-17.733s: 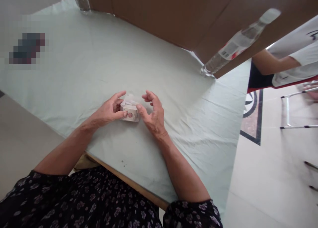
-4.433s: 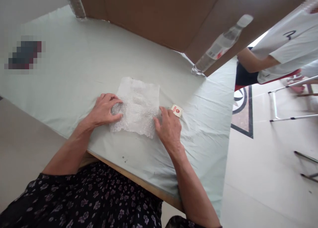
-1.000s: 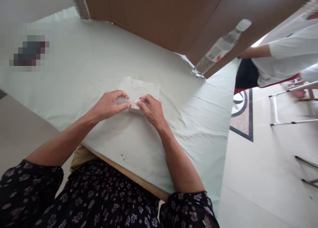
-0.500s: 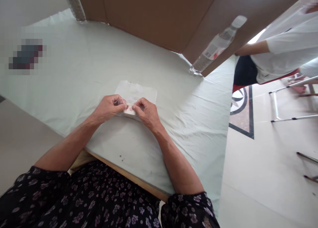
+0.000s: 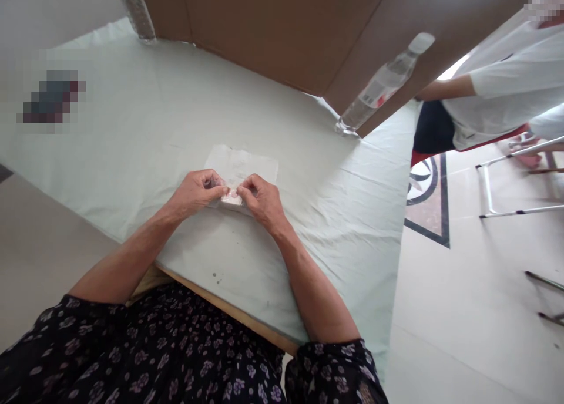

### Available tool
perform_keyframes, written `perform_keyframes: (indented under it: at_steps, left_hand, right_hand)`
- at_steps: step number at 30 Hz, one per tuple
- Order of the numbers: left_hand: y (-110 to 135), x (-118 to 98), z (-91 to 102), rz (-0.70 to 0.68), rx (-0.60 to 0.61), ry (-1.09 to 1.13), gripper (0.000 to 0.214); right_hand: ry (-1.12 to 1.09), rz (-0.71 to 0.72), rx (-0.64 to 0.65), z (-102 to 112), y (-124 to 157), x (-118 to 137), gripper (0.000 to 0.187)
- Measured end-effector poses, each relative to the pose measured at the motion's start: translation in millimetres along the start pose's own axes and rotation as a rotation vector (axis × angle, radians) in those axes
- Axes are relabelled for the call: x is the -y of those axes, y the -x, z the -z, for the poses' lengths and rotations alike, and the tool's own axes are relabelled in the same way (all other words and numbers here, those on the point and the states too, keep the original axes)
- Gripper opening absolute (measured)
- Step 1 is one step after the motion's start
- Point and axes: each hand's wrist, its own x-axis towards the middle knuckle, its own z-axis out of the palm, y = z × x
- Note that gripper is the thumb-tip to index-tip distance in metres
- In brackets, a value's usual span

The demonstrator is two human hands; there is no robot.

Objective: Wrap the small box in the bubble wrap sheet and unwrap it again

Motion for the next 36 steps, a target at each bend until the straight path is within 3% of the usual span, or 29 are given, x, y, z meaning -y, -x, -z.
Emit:
perform_keyframes:
  at_steps: [3,5,9,11,14,16,23,31,36]
  left_hand:
    - [1,-1,0.2,0.004,0.006,-0.004,0.018]
    - [1,-2,0.6,0.017,0.010,-0.008,0.018]
    - [0,-4,1.4,0.024,0.021,-0.022,0.019]
    - [-1,-4,1.2,0.025,0.023,-0.031,0.019]
    - [-3,-2,0.4,0.012,0.035,-0.042,0.019]
    - [-3,-1,1.0,-0.001,0.043,-0.055,0.018]
    - [7,-4,21.4,-0.031,0.029,-0.113,0.027]
    - [4,10,32.9,0.095,0.002,-0.274,0.029]
    - [3,7,42.8,0.181,-0.037,-0.471,0.050]
  right_hand:
    - [0.029,-0.004,-0.012,2,-3,-5,0.014]
    - [0.141,0.011,-0.091,8,-3,-6,0.011]
    - [0.416,0.181,-0.263,22,4,10,0.014]
    - [0.460,0.287,-0.201,24,11,24,0.017]
    - [0.519,0.402,0.054,17,18,37,0.018]
    - [0.600,0.422,0.154,9,21,39,0.021]
    - [0.786,0.439,0.177,-1,22,37,0.020]
    - [0.929,0.432,0.169,-9,22,39,0.017]
    - [0.938,0.450,0.128,-13,23,35,0.018]
